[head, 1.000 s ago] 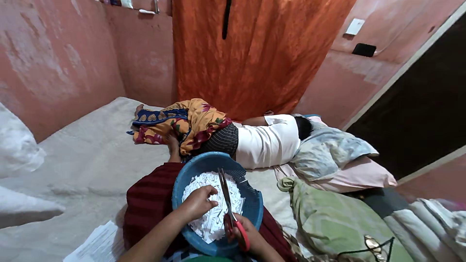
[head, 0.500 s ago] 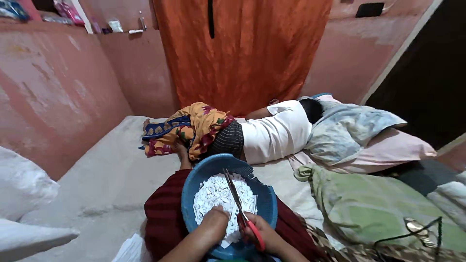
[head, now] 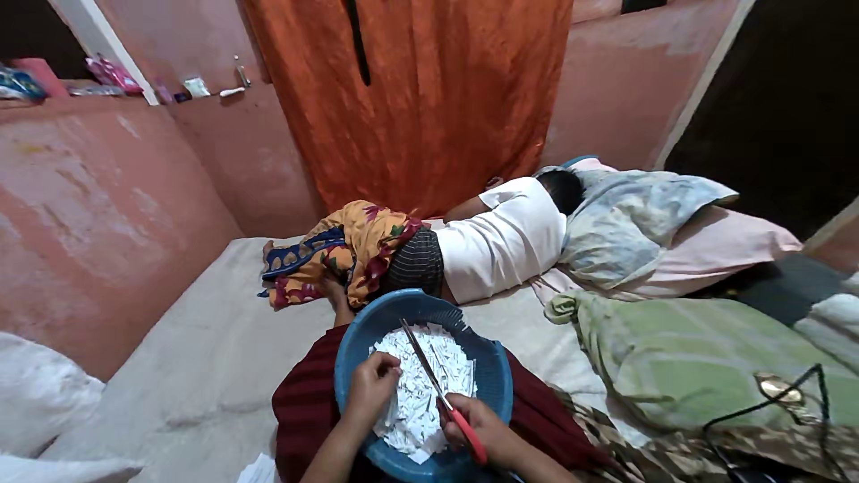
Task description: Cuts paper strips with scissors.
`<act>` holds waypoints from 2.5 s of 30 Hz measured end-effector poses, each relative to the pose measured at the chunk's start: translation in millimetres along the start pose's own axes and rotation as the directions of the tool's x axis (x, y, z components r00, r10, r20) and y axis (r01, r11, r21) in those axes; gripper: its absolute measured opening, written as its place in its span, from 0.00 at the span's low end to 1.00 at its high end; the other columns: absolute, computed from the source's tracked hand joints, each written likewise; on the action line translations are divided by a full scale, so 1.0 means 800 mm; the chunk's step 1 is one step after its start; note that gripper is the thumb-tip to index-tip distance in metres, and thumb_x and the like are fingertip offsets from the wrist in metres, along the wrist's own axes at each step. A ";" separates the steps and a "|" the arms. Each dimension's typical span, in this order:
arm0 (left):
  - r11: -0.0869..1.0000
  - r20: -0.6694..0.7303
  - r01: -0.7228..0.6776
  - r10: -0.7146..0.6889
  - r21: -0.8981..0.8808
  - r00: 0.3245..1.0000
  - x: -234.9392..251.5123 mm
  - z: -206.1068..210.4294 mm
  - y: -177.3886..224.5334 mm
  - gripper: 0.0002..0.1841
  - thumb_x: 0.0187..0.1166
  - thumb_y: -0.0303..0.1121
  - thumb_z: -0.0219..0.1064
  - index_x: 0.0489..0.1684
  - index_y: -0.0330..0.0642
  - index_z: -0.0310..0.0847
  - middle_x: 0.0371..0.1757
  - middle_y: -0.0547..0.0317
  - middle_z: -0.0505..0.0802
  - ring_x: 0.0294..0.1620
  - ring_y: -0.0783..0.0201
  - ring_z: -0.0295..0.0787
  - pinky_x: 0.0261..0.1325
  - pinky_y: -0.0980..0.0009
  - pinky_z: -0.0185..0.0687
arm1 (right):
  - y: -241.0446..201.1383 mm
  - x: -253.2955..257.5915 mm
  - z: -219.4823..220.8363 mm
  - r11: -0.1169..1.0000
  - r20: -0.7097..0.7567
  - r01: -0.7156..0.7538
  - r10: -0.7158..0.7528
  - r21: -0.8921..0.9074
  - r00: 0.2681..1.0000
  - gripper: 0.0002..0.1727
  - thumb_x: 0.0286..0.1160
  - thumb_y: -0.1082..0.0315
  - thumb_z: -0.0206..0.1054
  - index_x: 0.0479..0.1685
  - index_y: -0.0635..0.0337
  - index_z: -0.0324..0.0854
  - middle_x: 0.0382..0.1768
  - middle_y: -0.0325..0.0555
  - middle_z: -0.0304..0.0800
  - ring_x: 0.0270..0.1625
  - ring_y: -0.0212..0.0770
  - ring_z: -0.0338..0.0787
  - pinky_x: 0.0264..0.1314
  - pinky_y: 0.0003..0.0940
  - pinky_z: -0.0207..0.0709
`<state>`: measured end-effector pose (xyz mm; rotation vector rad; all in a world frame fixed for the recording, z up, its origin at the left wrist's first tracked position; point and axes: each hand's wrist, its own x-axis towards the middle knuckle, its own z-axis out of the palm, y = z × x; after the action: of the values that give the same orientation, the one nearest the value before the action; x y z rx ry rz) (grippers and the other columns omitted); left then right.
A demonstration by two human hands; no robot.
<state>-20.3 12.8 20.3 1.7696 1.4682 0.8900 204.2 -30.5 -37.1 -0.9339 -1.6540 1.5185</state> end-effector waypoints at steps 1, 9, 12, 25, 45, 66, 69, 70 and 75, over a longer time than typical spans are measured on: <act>0.993 -0.065 -0.038 0.031 -0.114 0.997 0.002 -0.005 -0.005 0.09 0.78 0.24 0.67 0.50 0.28 0.86 0.45 0.49 0.92 0.43 0.64 0.90 0.54 0.65 0.87 | 0.000 0.000 0.000 1.000 -0.003 -0.002 0.002 0.004 1.000 0.19 0.70 0.49 0.70 0.42 0.57 0.77 0.27 0.29 0.80 0.28 0.24 0.81 0.35 0.25 0.78; 0.846 -0.272 -0.215 0.086 -0.488 0.958 0.013 -0.019 -0.012 0.10 0.77 0.19 0.62 0.54 0.31 0.81 0.44 0.58 0.92 0.35 0.72 0.88 0.37 0.77 0.85 | -0.012 0.006 -0.001 0.980 -0.028 -0.178 0.176 -0.084 0.984 0.23 0.75 0.50 0.64 0.53 0.63 0.77 0.34 0.38 0.82 0.33 0.30 0.83 0.40 0.31 0.79; 0.849 -0.233 -0.192 0.084 -0.493 0.969 0.016 -0.020 -0.011 0.10 0.76 0.19 0.62 0.52 0.31 0.82 0.42 0.60 0.92 0.32 0.74 0.86 0.34 0.79 0.82 | -0.017 0.007 -0.003 0.969 -0.006 -0.216 0.217 -0.120 0.976 0.24 0.79 0.50 0.61 0.54 0.65 0.76 0.35 0.41 0.82 0.35 0.32 0.83 0.41 0.33 0.79; 0.906 -0.132 -0.029 -0.030 -0.423 0.991 0.019 -0.020 -0.002 0.07 0.76 0.20 0.67 0.48 0.31 0.83 0.28 0.63 0.88 0.22 0.76 0.80 0.26 0.80 0.77 | -0.020 0.012 -0.003 0.937 -0.004 -0.293 0.298 -0.188 0.955 0.22 0.80 0.49 0.65 0.51 0.62 0.76 0.32 0.41 0.80 0.33 0.33 0.82 0.39 0.34 0.77; 0.940 -0.049 -0.023 0.007 -0.340 0.999 0.016 -0.017 -0.006 0.06 0.74 0.23 0.70 0.45 0.33 0.85 0.31 0.63 0.89 0.25 0.74 0.81 0.30 0.78 0.78 | -0.015 0.014 -0.001 0.934 -0.010 -0.296 0.300 -0.199 0.954 0.24 0.79 0.47 0.65 0.48 0.64 0.77 0.31 0.42 0.80 0.32 0.35 0.82 0.41 0.37 0.79; 0.922 -0.135 -0.061 0.009 -0.382 0.991 0.016 -0.012 -0.008 0.05 0.75 0.21 0.70 0.44 0.32 0.84 0.31 0.62 0.89 0.26 0.74 0.83 0.32 0.78 0.80 | -0.015 0.013 0.000 0.920 -0.019 -0.303 0.308 -0.248 0.951 0.26 0.75 0.45 0.69 0.49 0.63 0.78 0.32 0.43 0.81 0.33 0.37 0.82 0.42 0.40 0.79; 0.927 -0.122 -0.069 0.025 -0.368 0.992 0.016 -0.011 -0.011 0.05 0.74 0.22 0.71 0.43 0.33 0.84 0.31 0.62 0.89 0.25 0.74 0.83 0.31 0.78 0.81 | -0.014 0.014 0.001 0.911 0.000 -0.310 0.322 -0.270 0.947 0.29 0.71 0.43 0.71 0.52 0.63 0.78 0.34 0.44 0.82 0.34 0.38 0.83 0.43 0.41 0.79; 0.936 -0.103 -0.062 0.028 -0.346 0.994 0.016 -0.012 -0.010 0.05 0.75 0.23 0.71 0.43 0.33 0.84 0.31 0.61 0.90 0.26 0.74 0.83 0.32 0.77 0.81 | -0.012 0.014 0.001 0.913 0.000 -0.307 0.318 -0.268 0.948 0.29 0.71 0.43 0.71 0.52 0.63 0.79 0.34 0.44 0.82 0.35 0.38 0.83 0.43 0.40 0.79; 0.955 0.000 0.009 -0.010 -0.295 1.000 0.014 -0.013 -0.006 0.11 0.76 0.26 0.72 0.52 0.32 0.83 0.35 0.60 0.91 0.29 0.73 0.85 0.35 0.76 0.81 | -0.012 0.013 0.003 0.932 -0.053 -0.285 0.280 -0.226 0.959 0.25 0.78 0.49 0.68 0.51 0.66 0.79 0.33 0.45 0.83 0.33 0.38 0.84 0.43 0.40 0.81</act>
<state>-29.5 25.4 23.2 1.5395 1.2676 1.0463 196.8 -23.2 -27.9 -1.3589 -1.7680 1.5128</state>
